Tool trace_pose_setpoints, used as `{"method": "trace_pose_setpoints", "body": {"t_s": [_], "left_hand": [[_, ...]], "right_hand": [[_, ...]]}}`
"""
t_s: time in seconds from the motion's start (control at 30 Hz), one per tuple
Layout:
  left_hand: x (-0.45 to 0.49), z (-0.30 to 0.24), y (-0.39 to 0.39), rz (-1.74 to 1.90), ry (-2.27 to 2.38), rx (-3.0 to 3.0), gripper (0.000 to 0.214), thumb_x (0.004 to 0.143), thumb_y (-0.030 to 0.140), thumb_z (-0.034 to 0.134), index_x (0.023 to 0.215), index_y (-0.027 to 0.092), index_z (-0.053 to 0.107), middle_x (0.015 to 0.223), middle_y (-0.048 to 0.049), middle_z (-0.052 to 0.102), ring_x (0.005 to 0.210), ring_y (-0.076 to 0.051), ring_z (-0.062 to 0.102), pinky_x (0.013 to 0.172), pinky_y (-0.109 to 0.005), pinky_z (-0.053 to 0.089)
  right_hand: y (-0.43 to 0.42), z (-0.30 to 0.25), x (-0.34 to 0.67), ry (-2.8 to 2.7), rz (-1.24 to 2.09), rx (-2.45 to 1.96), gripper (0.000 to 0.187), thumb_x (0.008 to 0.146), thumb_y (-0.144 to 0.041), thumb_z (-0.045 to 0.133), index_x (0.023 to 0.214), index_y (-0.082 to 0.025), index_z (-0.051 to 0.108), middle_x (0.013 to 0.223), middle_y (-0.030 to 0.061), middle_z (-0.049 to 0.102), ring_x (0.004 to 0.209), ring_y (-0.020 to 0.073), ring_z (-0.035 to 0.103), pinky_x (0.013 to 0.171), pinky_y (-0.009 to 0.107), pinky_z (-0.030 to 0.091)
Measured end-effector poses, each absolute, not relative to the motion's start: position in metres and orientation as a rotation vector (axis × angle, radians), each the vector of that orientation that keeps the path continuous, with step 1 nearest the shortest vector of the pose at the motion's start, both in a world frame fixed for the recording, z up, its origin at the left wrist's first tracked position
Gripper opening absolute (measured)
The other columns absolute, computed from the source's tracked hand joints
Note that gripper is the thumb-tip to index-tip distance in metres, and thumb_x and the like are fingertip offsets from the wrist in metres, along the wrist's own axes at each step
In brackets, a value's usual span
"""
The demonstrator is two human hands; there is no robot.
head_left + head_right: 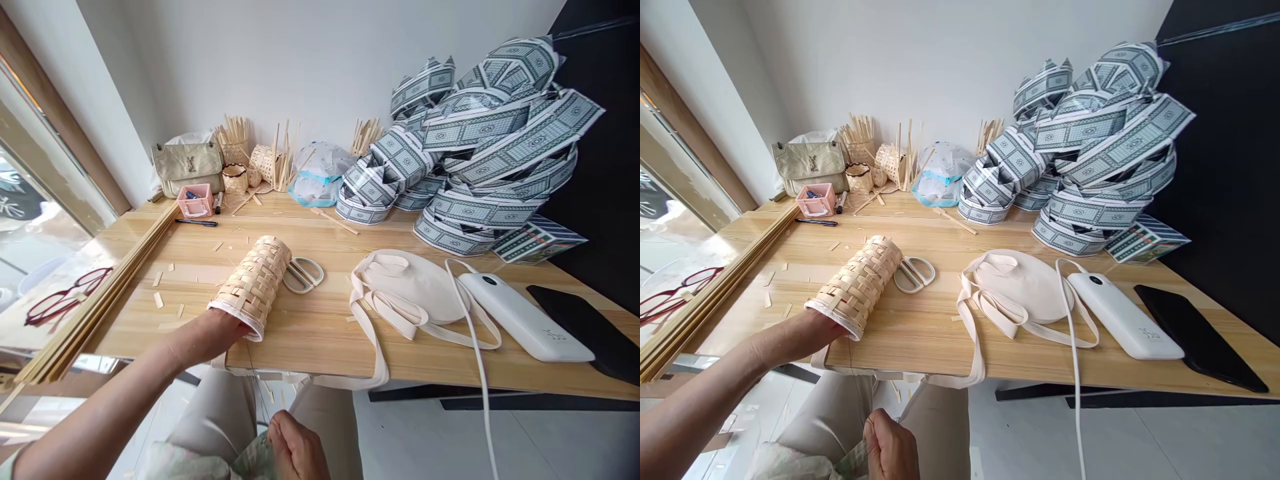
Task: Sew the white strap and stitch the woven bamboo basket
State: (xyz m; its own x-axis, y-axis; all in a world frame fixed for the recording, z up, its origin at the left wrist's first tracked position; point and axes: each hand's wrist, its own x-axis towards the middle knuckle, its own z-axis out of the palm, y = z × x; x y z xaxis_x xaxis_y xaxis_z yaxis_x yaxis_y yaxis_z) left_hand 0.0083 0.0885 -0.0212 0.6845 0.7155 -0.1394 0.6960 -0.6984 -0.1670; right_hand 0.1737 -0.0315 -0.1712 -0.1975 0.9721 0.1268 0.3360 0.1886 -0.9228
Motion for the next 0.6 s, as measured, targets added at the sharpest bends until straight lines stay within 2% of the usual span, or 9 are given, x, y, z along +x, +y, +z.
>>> {"method": "trace_pose_setpoints", "body": {"t_s": [0.17,0.3,0.43,0.6], "left_hand": [[-0.001,-0.028,0.093,0.249,-1.319,-2.788,0.069,0.079,-0.005,0.031,0.142,0.019,0.016,0.141,-0.0061,0.036,0.133,-0.023,0.022,0.112,-0.046,0.017],[-0.005,-0.032,0.092,0.319,-1.166,-2.793,0.077,0.075,-0.013,0.023,0.142,0.023,0.011,0.142,-0.0043,0.034,0.134,-0.019,0.018,0.114,-0.043,0.012],[-0.004,-0.034,0.091,0.371,-1.061,-2.725,0.079,0.073,-0.015,0.02,0.142,0.02,0.003,0.143,-0.0078,0.032,0.134,-0.021,0.014,0.114,-0.045,0.012],[0.001,-0.037,0.089,0.291,-1.147,-2.719,0.087,0.07,-0.017,0.019,0.14,0.026,-0.01,0.145,-0.0025,0.028,0.133,-0.022,0.018,0.114,-0.046,0.013]], "right_hand": [[-0.031,-0.17,0.175,-1.671,1.022,-1.244,0.045,0.092,-0.046,0.026,0.06,-0.019,0.041,0.051,-0.0046,0.035,0.046,0.0092,0.031,0.046,0.02,0.026],[-0.031,-0.17,0.175,-1.674,1.033,-1.234,0.044,0.091,-0.046,0.025,0.06,-0.019,0.041,0.051,-0.0044,0.036,0.046,0.0094,0.033,0.047,0.021,0.026],[-0.031,-0.17,0.176,-1.672,1.046,-1.232,0.044,0.091,-0.046,0.026,0.06,-0.019,0.041,0.05,-0.0046,0.036,0.046,0.0092,0.033,0.046,0.021,0.026],[-0.031,-0.171,0.175,-1.678,1.053,-1.234,0.045,0.091,-0.047,0.026,0.06,-0.019,0.041,0.051,-0.0047,0.036,0.046,0.0092,0.034,0.047,0.02,0.026]]}}
